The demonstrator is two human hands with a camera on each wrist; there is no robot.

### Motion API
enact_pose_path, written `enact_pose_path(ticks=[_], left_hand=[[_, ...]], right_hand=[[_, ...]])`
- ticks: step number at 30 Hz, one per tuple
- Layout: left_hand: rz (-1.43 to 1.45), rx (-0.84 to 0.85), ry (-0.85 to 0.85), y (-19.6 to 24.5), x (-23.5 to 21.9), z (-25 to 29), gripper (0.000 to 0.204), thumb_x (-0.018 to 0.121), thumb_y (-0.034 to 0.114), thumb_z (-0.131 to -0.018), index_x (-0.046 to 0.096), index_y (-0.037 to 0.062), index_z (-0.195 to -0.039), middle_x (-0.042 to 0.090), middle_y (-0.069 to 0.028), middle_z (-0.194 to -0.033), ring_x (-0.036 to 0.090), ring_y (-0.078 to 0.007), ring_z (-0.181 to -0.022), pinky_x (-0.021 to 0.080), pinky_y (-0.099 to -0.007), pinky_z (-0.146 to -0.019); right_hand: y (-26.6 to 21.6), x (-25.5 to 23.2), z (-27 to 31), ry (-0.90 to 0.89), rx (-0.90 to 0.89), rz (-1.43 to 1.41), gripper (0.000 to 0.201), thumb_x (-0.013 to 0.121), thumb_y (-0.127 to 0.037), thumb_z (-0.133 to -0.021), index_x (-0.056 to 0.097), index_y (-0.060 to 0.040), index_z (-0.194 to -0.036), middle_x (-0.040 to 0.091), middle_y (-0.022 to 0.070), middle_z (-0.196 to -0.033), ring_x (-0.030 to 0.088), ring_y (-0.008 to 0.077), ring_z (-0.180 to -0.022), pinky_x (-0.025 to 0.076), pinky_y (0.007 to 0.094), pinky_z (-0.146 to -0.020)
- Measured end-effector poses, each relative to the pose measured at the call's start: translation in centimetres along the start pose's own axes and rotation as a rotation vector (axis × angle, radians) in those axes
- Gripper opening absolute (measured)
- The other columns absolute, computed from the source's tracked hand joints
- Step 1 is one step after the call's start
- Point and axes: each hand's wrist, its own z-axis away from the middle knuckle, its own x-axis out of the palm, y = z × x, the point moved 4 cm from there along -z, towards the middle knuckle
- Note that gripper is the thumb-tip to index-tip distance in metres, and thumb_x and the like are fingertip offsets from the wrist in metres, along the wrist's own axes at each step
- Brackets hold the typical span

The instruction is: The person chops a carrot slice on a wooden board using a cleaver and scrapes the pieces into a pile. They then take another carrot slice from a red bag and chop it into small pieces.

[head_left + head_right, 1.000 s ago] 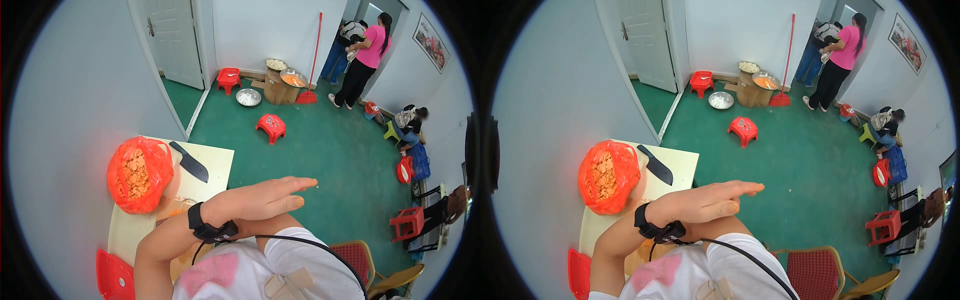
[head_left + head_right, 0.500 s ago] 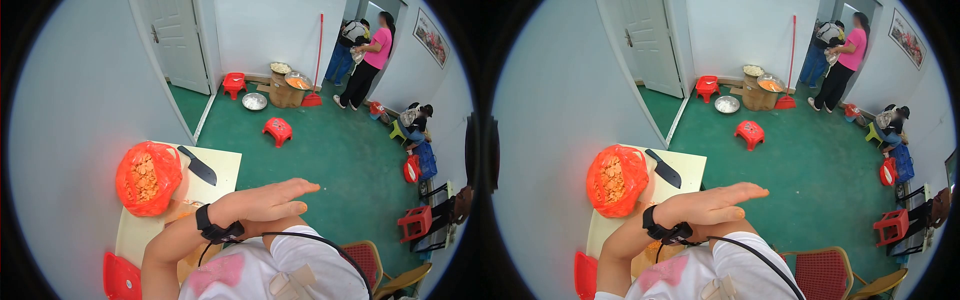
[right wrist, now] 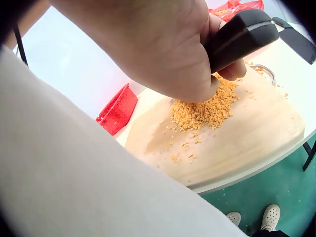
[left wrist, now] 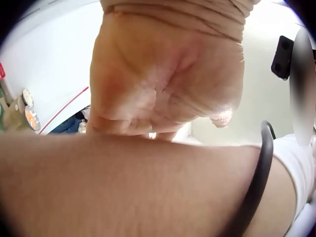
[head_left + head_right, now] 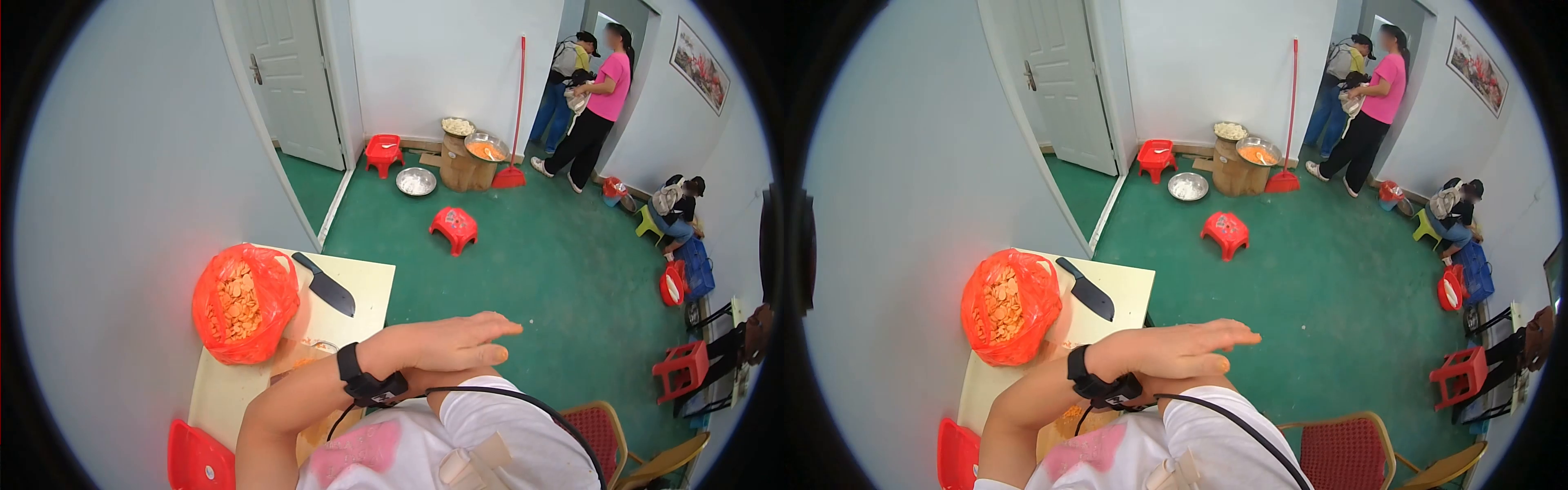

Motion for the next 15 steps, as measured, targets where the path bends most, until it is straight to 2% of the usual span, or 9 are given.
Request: enact_pose_path(ticks=[1,5,7,8,10,14,15], left_hand=[[0.016,-0.1,-0.066,-0.4,0.3,-0.2,0.06,0.041,0.039,-0.098,0.036,0.0004,-0.144,0.041,-0.022,-0.142,0.04,-0.0353,-0.132,0.033,-0.04,-0.109],[0.004,-0.044,-0.021,-0.4,-0.3,-0.6,0.059,0.043,0.036,-0.097,0.036,0.0013,-0.144,0.041,-0.022,-0.142,0.041,-0.0353,-0.132,0.033,-0.0401,-0.11],[-0.029,-0.075,-0.002,0.4,-1.2,-0.2,0.057,0.042,0.024,-0.093,0.036,0.002,-0.145,0.044,-0.0189,-0.137,0.056,-0.0253,-0.103,0.044,-0.0363,-0.095],[-0.031,-0.077,-0.005,0.8,-1.5,0.0,0.057,0.042,0.024,-0.093,0.036,0.002,-0.145,0.044,-0.0189,-0.137,0.056,-0.0253,-0.103,0.044,-0.0363,-0.095],[-0.007,-0.128,0.012,1.1,-2.2,0.4,0.058,0.046,0.028,-0.092,0.037,0.0018,-0.144,0.046,-0.0208,-0.136,0.047,-0.0333,-0.124,0.037,-0.0386,-0.106],[0.134,-0.068,0.129,1.6,-4.7,3.6,0.06,0.047,0.025,-0.089,0.038,0.0031,-0.144,0.047,-0.0174,-0.132,0.051,-0.0277,-0.117,0.045,-0.0368,-0.096],[0.173,-0.084,0.219,1.2,-5.7,5.1,0.06,0.046,0.024,-0.088,0.038,0.0038,-0.144,0.047,-0.0161,-0.132,0.052,-0.0254,-0.116,0.047,-0.0353,-0.092]], right_hand=[[0.0,-0.1,0.1,0.0,-0.018,0.022,0.044,0.053,-0.023,-0.092,0.053,0.0023,-0.128,0.068,0.0083,-0.099,0.067,0.0194,-0.084,0.054,0.0386,-0.076],[-0.3,-0.7,0.3,0.003,-0.075,0.094,0.044,0.054,-0.024,-0.092,0.053,0.0021,-0.128,0.068,0.0081,-0.099,0.067,0.0191,-0.084,0.053,0.0388,-0.077],[-0.5,-1.1,0.2,0.005,-0.1,0.129,0.044,0.054,-0.024,-0.092,0.053,0.0019,-0.128,0.068,0.008,-0.1,0.067,0.019,-0.084,0.053,0.0389,-0.077],[-0.7,-1.4,0.2,0.006,-0.112,0.145,0.044,0.054,-0.024,-0.092,0.053,0.0019,-0.128,0.068,0.0079,-0.1,0.067,0.0189,-0.084,0.053,0.039,-0.077],[-1.2,-1.9,0.0,0.01,-0.137,0.176,0.045,0.054,-0.024,-0.092,0.053,0.0018,-0.128,0.068,0.0078,-0.1,0.067,0.0187,-0.084,0.053,0.0391,-0.078],[-2.2,-3.2,-1.1,0.043,-0.198,0.248,0.045,0.054,-0.025,-0.092,0.054,0.0015,-0.129,0.068,0.0076,-0.1,0.067,0.0184,-0.085,0.053,0.0393,-0.078],[-2.5,-3.9,-1.7,0.063,-0.212,0.265,0.045,0.054,-0.025,-0.092,0.054,0.0014,-0.129,0.068,0.0076,-0.101,0.067,0.0184,-0.085,0.053,0.0394,-0.079]])
